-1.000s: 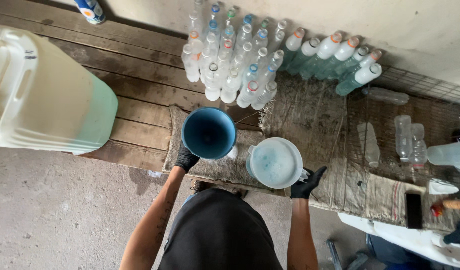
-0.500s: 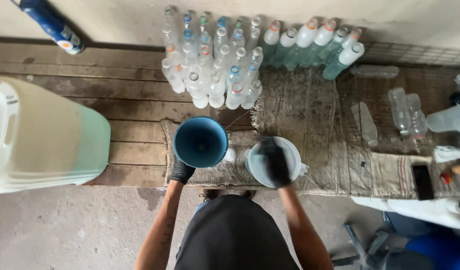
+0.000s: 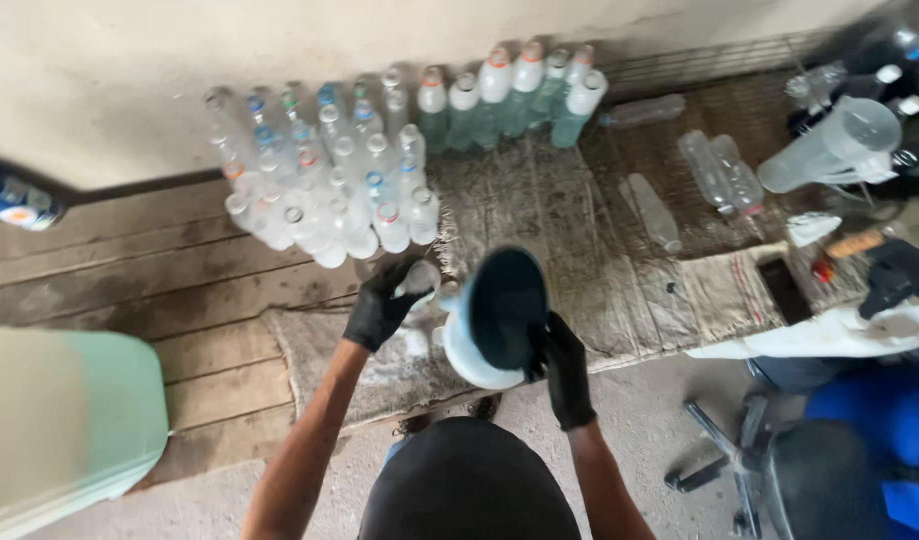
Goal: The person pours liquid from a large container into a pitcher, then uses a funnel and the pitcher to fill individual plastic bottles.
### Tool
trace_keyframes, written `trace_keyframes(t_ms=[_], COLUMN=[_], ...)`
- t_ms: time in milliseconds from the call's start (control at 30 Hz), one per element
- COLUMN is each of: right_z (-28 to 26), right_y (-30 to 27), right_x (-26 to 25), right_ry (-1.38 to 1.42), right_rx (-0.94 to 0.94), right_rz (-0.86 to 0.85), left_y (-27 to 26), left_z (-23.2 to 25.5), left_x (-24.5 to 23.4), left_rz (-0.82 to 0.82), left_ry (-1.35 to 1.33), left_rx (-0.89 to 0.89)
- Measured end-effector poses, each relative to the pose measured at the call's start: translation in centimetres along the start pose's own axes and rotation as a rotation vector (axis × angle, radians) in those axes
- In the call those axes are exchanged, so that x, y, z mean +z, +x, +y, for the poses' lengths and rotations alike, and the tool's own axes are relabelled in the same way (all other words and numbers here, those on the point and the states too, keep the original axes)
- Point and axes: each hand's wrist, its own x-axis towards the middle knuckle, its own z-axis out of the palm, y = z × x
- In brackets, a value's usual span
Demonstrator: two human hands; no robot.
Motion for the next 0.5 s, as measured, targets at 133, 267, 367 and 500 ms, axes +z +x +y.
trace_keyframes(t_ms=[133, 267, 367, 500], right_z=[-0.4, 1.3, 3.5, 10.4], right_y=[-4.7, -8.6, -9.8, -9.2], right_x=[-4.8, -6.7, -9.0, -13.5], right_ry=[-0.130, -0.018, -0.093, 0.012], right_rx=[-0.050, -0.021, 0.079, 0.215], right_rz=[0.072, 0.288, 0.300, 0.477], left_y=[8.0, 16.5, 22.8, 29.5], left_z=[-1.0, 0.1, -3.3, -4.2], left_x=[6.0, 12.6, 20.1, 26.3], left_rz=[-0.195, -0.236, -0.125, -0.061], left_ry=[-0.032, -0.164, -0.198, -0.118], left_rx=[0.034, 0.028, 0.173, 0.047])
